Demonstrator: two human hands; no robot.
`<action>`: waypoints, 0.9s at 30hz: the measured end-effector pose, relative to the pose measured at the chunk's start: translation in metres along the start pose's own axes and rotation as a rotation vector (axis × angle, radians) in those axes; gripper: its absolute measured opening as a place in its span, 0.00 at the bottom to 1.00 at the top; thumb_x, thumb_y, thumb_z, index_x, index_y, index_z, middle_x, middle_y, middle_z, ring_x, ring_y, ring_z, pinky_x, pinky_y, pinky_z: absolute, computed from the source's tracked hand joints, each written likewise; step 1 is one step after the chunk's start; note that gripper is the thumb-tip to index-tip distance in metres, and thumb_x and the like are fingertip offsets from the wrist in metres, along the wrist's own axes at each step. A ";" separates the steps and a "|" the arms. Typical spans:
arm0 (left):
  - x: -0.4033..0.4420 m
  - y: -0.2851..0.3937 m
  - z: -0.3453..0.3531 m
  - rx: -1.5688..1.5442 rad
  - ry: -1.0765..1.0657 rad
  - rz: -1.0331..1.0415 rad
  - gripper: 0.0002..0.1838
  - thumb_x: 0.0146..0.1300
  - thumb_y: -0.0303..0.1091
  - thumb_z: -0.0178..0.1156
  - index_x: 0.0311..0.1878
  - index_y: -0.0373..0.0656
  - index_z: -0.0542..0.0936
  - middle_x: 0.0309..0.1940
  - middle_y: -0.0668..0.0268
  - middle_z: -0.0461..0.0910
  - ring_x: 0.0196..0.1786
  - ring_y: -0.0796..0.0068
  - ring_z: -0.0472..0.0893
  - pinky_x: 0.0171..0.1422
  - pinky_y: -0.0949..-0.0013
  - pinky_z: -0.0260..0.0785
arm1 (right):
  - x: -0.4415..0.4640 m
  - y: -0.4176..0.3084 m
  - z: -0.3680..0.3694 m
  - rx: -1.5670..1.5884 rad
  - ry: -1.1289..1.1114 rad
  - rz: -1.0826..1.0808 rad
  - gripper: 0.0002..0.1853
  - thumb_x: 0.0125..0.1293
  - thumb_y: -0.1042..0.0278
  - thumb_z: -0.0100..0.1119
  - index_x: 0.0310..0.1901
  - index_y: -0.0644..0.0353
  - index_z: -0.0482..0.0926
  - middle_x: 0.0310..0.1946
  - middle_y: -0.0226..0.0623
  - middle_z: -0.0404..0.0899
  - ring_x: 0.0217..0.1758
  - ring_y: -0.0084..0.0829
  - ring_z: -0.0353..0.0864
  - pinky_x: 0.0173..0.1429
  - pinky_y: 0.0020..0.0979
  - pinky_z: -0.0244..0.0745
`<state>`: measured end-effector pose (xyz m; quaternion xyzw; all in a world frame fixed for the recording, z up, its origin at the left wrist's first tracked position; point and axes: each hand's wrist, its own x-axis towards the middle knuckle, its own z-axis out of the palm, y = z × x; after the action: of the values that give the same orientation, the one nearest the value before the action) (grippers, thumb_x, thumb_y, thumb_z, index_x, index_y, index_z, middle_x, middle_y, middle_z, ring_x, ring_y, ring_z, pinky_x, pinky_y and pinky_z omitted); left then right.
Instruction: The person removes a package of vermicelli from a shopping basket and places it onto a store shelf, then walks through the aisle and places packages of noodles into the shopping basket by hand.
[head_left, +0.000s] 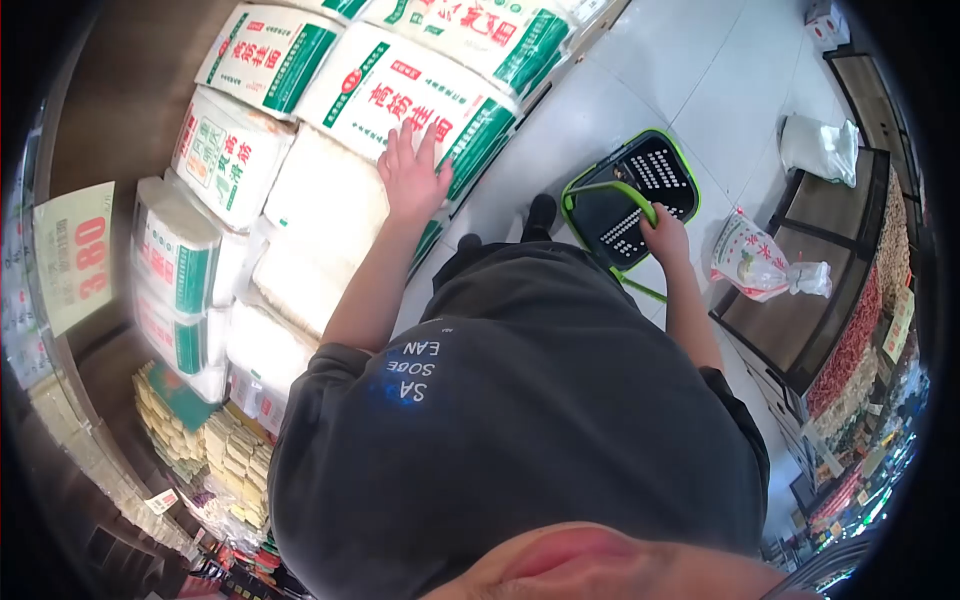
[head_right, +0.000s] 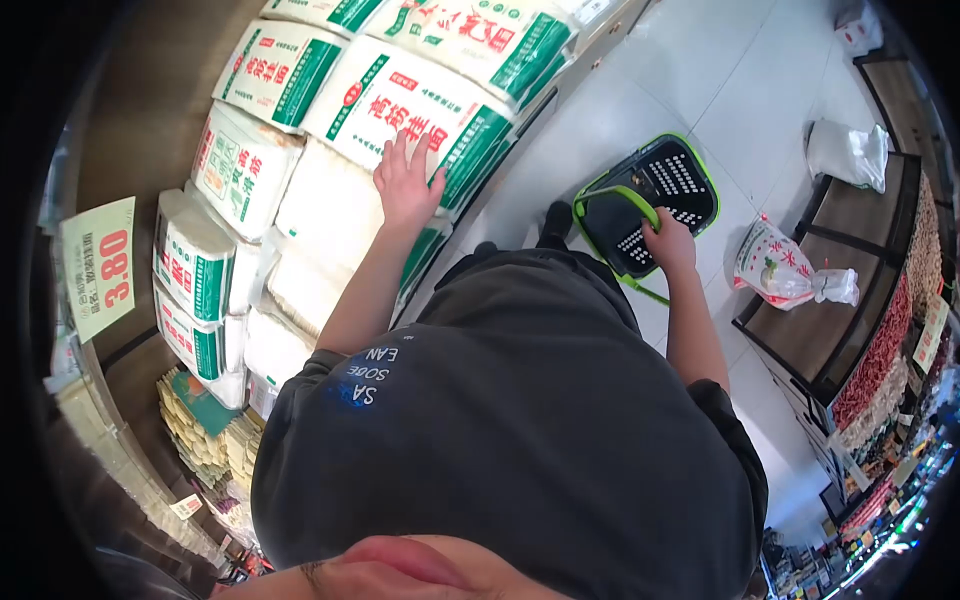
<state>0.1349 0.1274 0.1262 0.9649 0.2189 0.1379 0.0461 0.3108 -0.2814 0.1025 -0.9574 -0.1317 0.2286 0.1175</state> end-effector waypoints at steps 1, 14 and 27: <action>0.006 0.001 0.004 0.044 0.009 -0.019 0.33 0.61 0.49 0.65 0.70 0.55 0.71 0.73 0.55 0.62 0.74 0.45 0.60 0.71 0.39 0.53 | 0.008 0.007 -0.007 -0.024 0.004 0.031 0.16 0.65 0.51 0.57 0.47 0.51 0.78 0.37 0.51 0.84 0.44 0.55 0.83 0.48 0.52 0.77; -0.001 0.006 0.044 0.105 0.010 -0.144 0.33 0.66 0.49 0.57 0.73 0.52 0.65 0.76 0.57 0.58 0.79 0.46 0.53 0.77 0.38 0.47 | 0.104 0.104 -0.003 -0.013 0.042 0.012 0.19 0.66 0.51 0.54 0.45 0.60 0.78 0.36 0.56 0.82 0.43 0.60 0.81 0.46 0.54 0.74; 0.007 0.006 0.018 0.007 0.041 -0.227 0.30 0.59 0.45 0.61 0.66 0.50 0.74 0.73 0.59 0.64 0.76 0.52 0.60 0.76 0.40 0.48 | 0.177 0.082 -0.038 -0.051 -0.427 0.105 0.22 0.62 0.53 0.62 0.39 0.70 0.83 0.22 0.45 0.81 0.25 0.37 0.83 0.34 0.39 0.76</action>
<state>0.1483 0.1248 0.1117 0.9309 0.3284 0.1508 0.0534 0.4970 -0.3109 0.0404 -0.8954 -0.1095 0.4286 0.0506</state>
